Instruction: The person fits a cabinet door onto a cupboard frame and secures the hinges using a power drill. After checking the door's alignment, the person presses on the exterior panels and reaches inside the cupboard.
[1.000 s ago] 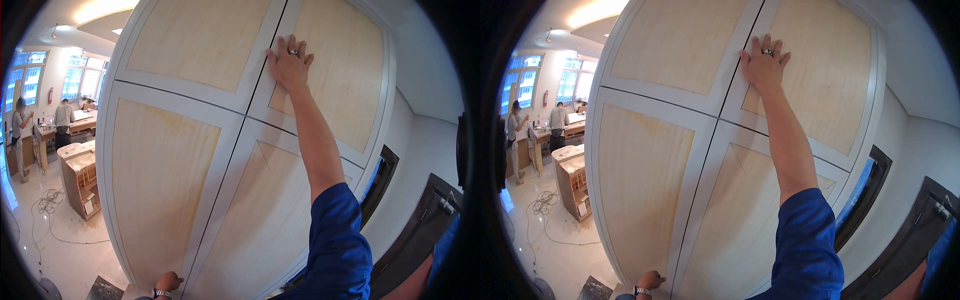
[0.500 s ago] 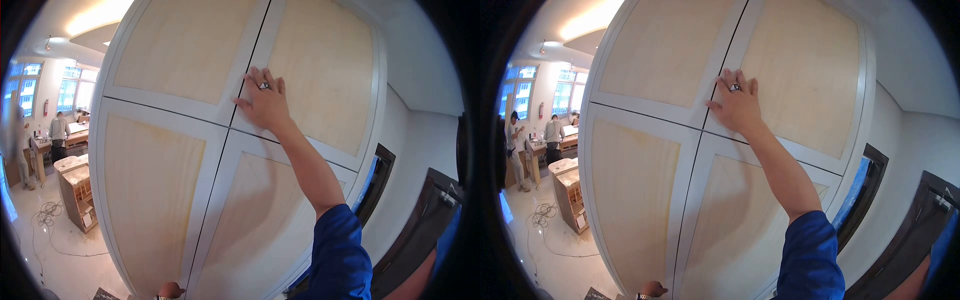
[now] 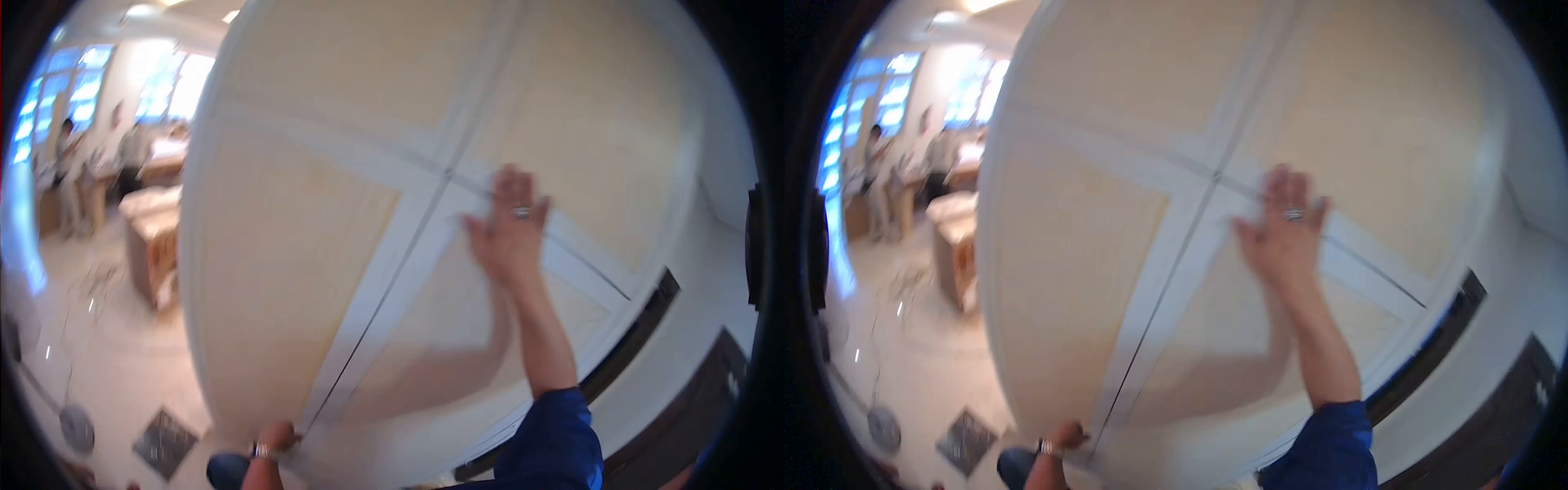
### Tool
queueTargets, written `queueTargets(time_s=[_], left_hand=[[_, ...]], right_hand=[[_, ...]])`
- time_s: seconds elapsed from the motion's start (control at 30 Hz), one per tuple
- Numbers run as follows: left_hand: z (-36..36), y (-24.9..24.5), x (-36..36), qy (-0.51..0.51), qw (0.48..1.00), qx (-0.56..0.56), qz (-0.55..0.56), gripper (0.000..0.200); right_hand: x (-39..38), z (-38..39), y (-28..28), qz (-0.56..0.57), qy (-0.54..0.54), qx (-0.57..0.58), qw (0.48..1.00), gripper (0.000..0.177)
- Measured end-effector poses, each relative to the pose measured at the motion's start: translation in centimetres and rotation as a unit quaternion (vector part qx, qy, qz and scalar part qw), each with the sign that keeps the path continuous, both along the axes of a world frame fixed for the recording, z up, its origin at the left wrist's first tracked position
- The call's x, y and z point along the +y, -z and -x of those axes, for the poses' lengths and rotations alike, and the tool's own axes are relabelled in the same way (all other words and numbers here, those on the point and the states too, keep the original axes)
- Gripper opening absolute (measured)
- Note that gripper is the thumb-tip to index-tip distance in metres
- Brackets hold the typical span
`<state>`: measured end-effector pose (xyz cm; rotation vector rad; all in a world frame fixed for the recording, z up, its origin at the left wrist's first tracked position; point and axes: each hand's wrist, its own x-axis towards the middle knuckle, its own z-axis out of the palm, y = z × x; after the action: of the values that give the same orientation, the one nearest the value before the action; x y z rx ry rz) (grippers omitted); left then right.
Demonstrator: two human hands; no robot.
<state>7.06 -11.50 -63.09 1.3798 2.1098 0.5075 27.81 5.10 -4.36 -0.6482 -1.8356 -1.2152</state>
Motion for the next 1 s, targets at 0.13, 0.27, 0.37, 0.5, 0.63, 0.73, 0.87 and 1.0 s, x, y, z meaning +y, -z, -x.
queueTargets(time_s=[0.13,0.27,0.37,0.5,0.63,0.73,0.87,1.0], left_hand=[[-0.1,-2.9,-1.4,-0.020,0.997,0.055,-0.047,0.037],[-0.3,-5.5,-2.7,-0.060,0.997,-0.023,0.031,0.033],[0.6,-4.4,-4.3,-0.042,0.994,-0.011,0.099,0.033],[0.5,-6.3,-3.4,-0.051,0.994,-0.069,0.074,0.033],[1.0,-7.1,-2.4,-0.024,0.997,-0.070,0.023,0.031],[3.4,-7.0,-1.7,-0.005,0.998,-0.070,-0.006,0.029],[5.6,-4.4,-0.2,-0.117,0.948,-0.262,-0.140,0.023],[8.8,-18.5,-2.2,-0.192,0.940,-0.258,-0.116,0.029]], right_hand=[[2.1,1.2,0.0,-0.108,0.042,-0.030,0.993,0.077],[4.2,1.5,-0.5,-0.180,0.257,-0.060,0.948,0.058],[4.8,1.8,0.3,-0.161,0.338,-0.073,0.924,0.055],[7.5,-1.5,-2.0,-0.155,0.156,-0.134,0.966,0.052],[2.9,1.1,-1.0,-0.123,0.086,-0.048,0.987,0.061],[4.9,1.1,-3.4,-0.096,0.017,0.023,0.995,0.057],[6.6,-2.1,-7.4,-0.133,0.241,-0.056,0.960,0.049],[2.3,2.1,-4.9,-0.008,-0.001,0.008,1.000,0.059]])
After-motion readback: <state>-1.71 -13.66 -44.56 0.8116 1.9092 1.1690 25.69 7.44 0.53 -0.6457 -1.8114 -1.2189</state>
